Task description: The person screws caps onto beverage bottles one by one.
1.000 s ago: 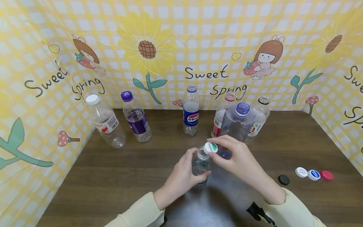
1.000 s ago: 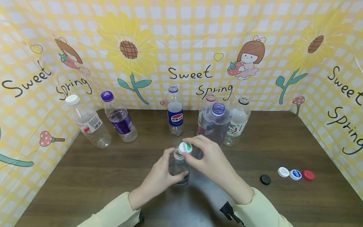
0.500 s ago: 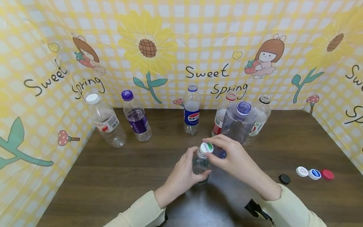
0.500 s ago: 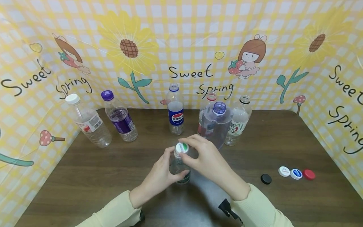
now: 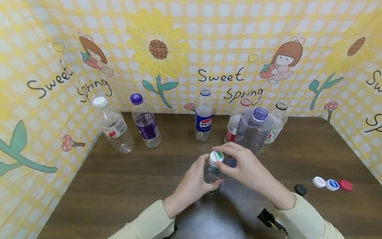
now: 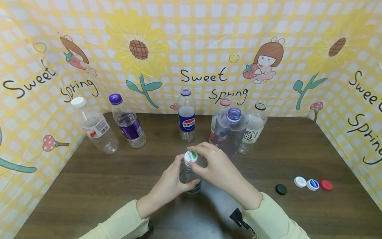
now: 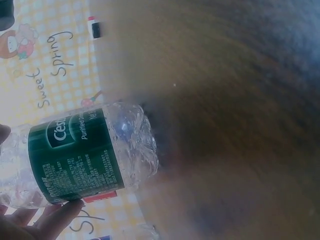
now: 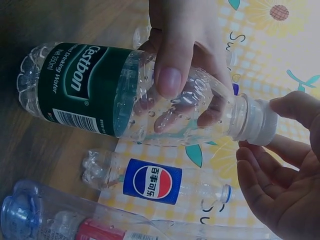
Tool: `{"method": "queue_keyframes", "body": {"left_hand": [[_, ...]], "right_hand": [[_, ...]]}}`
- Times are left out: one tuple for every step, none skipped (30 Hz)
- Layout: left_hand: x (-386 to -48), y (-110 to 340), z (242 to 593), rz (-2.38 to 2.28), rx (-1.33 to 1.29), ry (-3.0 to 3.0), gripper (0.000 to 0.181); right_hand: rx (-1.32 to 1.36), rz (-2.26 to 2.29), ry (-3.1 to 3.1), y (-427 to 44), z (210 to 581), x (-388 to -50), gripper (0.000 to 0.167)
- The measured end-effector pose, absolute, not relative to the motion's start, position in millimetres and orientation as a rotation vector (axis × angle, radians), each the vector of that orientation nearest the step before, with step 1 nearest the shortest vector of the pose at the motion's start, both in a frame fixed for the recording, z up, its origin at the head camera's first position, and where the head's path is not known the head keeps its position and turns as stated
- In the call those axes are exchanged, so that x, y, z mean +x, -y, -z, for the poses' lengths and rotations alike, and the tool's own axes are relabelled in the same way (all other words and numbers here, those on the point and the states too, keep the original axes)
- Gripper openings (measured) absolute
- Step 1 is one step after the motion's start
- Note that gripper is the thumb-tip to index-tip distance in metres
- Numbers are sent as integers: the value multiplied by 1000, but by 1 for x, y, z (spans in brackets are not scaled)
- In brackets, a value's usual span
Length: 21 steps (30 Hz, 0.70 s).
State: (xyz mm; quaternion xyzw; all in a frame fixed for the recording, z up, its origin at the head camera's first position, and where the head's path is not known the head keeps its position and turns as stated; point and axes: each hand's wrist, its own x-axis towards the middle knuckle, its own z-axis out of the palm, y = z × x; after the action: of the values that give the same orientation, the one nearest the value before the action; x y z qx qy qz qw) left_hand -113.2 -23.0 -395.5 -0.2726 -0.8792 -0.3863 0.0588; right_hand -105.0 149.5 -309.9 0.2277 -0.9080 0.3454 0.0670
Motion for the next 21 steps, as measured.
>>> {"method": "queue_keyframes", "body": {"left_hand": [[-113,23,395,1170,-827,2666,72],[-113,23,395,1169,-828,2667,72],[-113,23,395,1170,-827,2668,71],[-113,23,395,1175,-826,2669,71],[-113,23,395,1180,-824,2669,71],[-113,23,395,1184,-822,2669,71],[-113,23,395,1186,-819,2669,71],[-113,22,395,1189,-815,2669,71],[-113,22,395,1193,-813,2669,71],[-113,22,395,1196,-811,2670,71],[-113,22,395,1197,-809,2670,71],[-113,22,395,1196,-808,2669,71],[-113,22,395,1198,-807,2668,71],[-113,22,395,1197,-806,2668,71],[-113,22,395,1193,-806,2669,71],[-113,22,396,1187,-805,2670,71],[-113,22,396,1180,-805,2672,71],[-113,22,396,1174,-806,2676,72],[-113,22,396,1168,-805,2681,72],[-113,22,396,1162,-805,2686,72],[-114,23,396,1159,-804,2693,72]], "right_hand": [[681,-1037,2742,-149,310,-105,32],[670,-1036,2747,-149,310,-105,31],[660,-1035,2751,-149,310,-105,31],[647,-1035,2755,-149,310,-105,31],[633,-1034,2759,-149,310,-105,30],[619,-1034,2763,-148,310,-105,30],[604,-1035,2768,-148,311,-105,29],[588,-1040,2771,-148,311,-105,29],[575,-1046,2776,-147,311,-106,29],[563,-1053,2778,-147,312,-106,29],[551,-1061,2786,-147,312,-107,30],[541,-1073,2793,-146,313,-107,31],[543,-1091,2797,-147,314,-108,33],[553,-1110,2800,-147,315,-109,35],[575,-1126,2801,-148,316,-109,39],[609,-1138,2798,-149,317,-109,42],[649,-1156,2799,-151,318,-109,45],[697,-1184,2794,-153,318,-110,48],[749,-1205,2785,-155,318,-110,50],[794,-1220,2778,-157,318,-110,52],[836,-1232,2769,-158,318,-110,53]]}}
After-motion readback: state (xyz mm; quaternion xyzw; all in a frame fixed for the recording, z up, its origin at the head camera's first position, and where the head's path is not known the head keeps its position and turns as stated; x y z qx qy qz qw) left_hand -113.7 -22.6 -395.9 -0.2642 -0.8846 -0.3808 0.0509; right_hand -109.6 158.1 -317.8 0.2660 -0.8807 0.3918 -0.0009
